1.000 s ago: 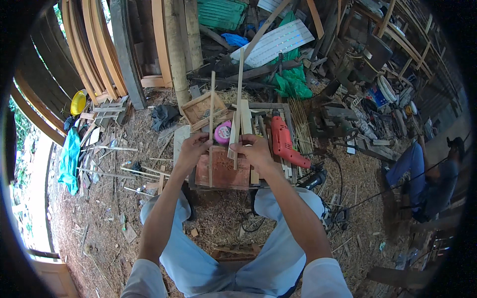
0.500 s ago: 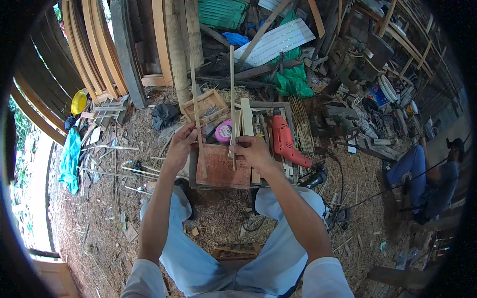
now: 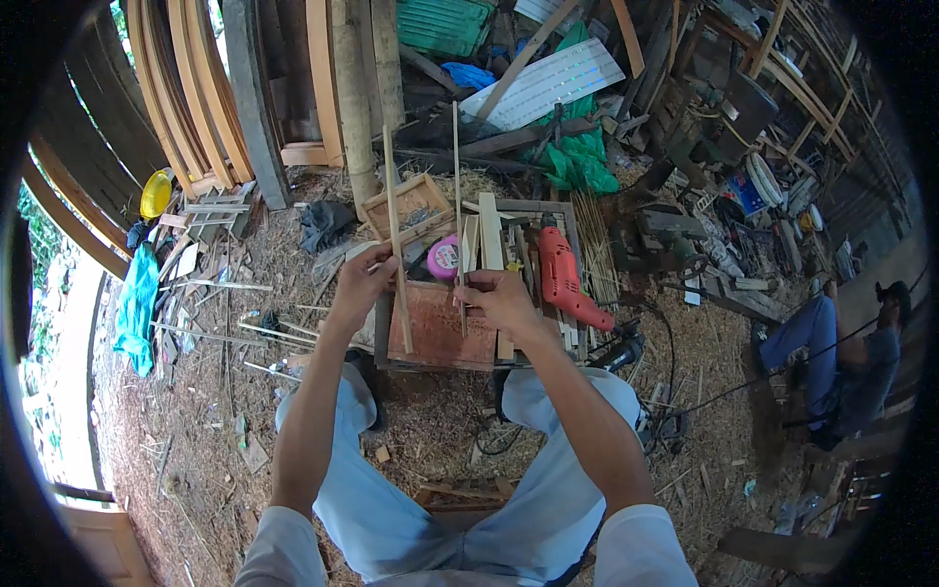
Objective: The person saws a piece of wood by hand on a workbench, then uses an angle grinder to sand several small wooden strips and a frame, and finally measures and joins the strips using glue.
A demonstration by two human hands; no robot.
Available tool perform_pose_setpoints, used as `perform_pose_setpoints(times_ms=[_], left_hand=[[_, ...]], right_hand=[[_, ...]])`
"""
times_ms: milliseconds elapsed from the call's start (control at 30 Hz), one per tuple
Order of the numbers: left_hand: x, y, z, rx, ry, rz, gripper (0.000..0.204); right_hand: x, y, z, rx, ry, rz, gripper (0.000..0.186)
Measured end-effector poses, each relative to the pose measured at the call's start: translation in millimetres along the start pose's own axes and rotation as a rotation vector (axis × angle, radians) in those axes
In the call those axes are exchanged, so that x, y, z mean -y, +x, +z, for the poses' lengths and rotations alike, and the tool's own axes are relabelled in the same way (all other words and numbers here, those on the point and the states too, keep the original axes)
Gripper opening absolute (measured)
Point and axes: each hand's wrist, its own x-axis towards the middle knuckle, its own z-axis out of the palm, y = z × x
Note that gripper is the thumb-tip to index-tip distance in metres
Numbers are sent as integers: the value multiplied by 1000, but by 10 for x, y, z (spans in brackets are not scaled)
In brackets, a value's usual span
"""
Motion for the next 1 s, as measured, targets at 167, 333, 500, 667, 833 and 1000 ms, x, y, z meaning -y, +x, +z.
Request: perform_pose_setpoints(times_ms=[167, 333, 500, 667, 833, 1000], left_hand=[[196, 30, 57, 42, 96, -18, 28], [334, 128, 130, 57, 265, 41, 30], [439, 108, 231, -21, 562, 147, 29], [558, 97, 241, -22, 657, 258, 25], [506, 104, 290, -25, 628, 246, 20], [88, 11, 399, 16, 290, 65, 21]], right_hand=[[31, -15, 8, -72, -26, 70, 24], [-8, 8, -62, -67, -16, 56, 25], [6, -23, -72, -89, -2, 38, 28], [151, -109, 32, -68, 1, 101, 30], [140, -109, 58, -45, -20, 75, 27], [72, -121, 101, -15, -34, 41, 28]])
